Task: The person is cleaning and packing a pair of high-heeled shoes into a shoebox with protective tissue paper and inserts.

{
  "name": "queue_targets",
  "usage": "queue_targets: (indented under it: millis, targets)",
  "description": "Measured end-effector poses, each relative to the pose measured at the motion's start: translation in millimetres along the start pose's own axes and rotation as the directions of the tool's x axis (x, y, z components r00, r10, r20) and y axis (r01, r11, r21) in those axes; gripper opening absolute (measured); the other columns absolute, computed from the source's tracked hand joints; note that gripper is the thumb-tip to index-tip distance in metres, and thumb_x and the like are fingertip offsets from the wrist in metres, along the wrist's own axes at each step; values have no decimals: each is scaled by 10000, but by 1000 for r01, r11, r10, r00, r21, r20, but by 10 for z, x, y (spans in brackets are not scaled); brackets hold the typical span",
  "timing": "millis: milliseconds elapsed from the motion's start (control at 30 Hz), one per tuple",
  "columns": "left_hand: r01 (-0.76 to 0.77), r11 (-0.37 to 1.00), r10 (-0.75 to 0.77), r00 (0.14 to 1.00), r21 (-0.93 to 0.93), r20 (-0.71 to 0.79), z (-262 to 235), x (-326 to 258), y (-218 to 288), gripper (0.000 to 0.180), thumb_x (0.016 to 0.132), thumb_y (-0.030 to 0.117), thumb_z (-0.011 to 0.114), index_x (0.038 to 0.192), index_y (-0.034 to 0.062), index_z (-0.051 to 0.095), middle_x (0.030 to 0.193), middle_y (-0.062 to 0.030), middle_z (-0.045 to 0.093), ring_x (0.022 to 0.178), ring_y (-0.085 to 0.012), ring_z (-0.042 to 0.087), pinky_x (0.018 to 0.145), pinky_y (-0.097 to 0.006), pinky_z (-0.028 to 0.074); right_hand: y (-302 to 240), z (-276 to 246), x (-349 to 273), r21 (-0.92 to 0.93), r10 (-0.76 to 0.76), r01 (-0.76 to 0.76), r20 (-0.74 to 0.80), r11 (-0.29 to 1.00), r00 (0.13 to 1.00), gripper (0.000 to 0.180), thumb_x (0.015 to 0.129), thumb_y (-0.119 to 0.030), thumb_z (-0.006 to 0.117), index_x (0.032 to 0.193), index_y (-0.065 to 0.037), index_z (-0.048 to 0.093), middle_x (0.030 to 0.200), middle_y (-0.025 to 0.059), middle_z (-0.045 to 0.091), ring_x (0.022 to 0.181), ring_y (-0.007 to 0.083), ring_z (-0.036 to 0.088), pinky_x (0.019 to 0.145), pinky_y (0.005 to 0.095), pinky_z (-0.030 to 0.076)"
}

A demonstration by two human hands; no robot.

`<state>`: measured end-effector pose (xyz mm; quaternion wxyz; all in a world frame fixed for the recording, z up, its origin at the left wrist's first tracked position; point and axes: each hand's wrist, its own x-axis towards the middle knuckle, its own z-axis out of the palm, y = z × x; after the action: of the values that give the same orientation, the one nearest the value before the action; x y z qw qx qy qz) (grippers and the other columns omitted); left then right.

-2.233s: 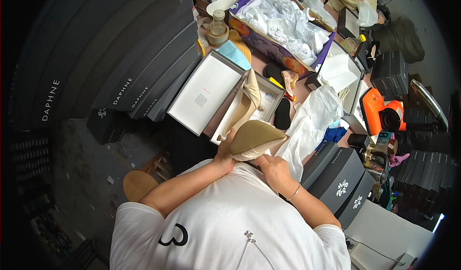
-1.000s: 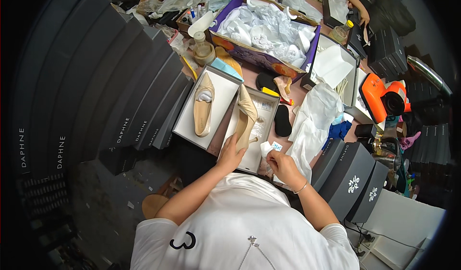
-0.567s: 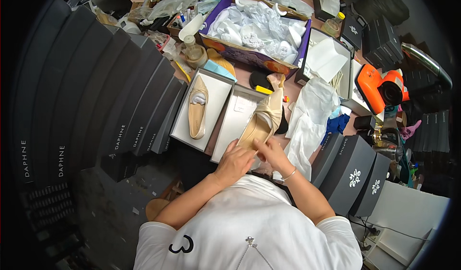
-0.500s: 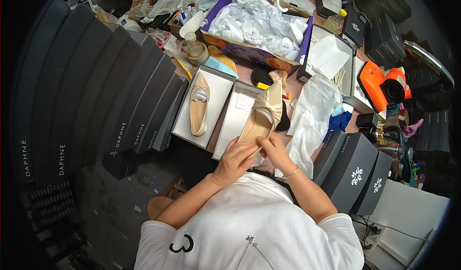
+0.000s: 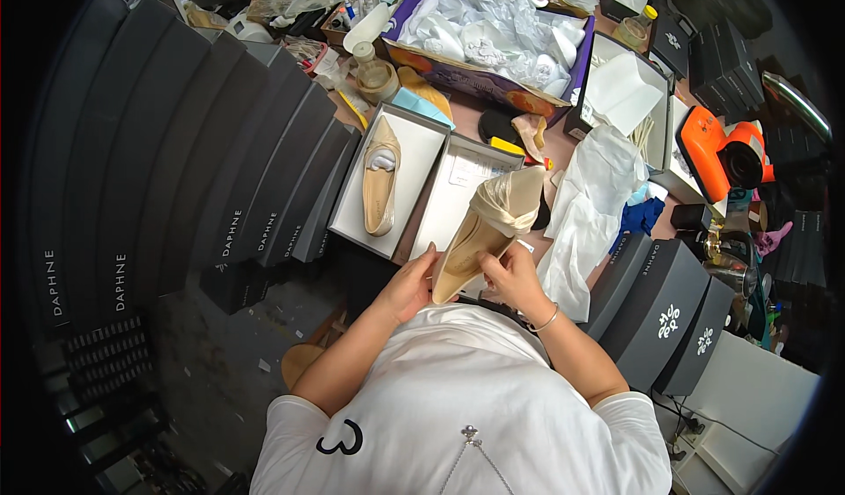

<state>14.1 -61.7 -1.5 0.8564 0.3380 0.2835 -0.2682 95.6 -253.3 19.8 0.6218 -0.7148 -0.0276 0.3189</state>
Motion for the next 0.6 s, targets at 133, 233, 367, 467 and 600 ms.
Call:
queue_targets:
  millis: [133,233,367,467,600]
  targets:
    - [148,988,-142,985,-53,99,7,31,60,522,982,486,377,1304,83,462,1230,-110,563,1061,-253,604,870,-456,531,-55,-24,24,-180,-95,103,54,978,994,277,808,-172,627,916,79,583,658,108,597,546,155,565,510,301,460]
    - [187,981,-169,953,-50,250,-27,91,113,510,954,462,453,1284,74,488,1182,-115,584,1040,-251,608,874,-444,531,-416,-32,30,-271,-228,301,270,914,936,314,755,-146,622,982,66,573,855,190,612,668,262,617,637,343,506]
    - [-23,999,31,906,-22,422,-121,188,72,434,907,337,586,1223,48,514,1165,-106,571,1058,-238,596,931,-454,507,-681,-4,143,-386,-287,550,558,741,779,413,754,-191,673,1081,39,569,909,202,595,795,327,619,737,374,501]
    - [-152,988,149,952,-10,268,-395,367,-288,423,892,338,608,1193,55,517,1150,-135,560,1093,-312,565,972,-546,448,-786,-22,144,-260,-319,558,603,788,731,482,754,-249,740,1121,15,573,948,168,588,791,282,616,733,339,499]
    - [190,787,-147,982,-587,121,-119,269,-82,448,935,468,481,1078,65,616,1135,-219,582,1141,-484,485,992,-639,365,-293,-451,231,-147,-333,360,180,921,926,364,788,-93,723,1123,-16,601,975,75,585,772,85,571,691,226,483]
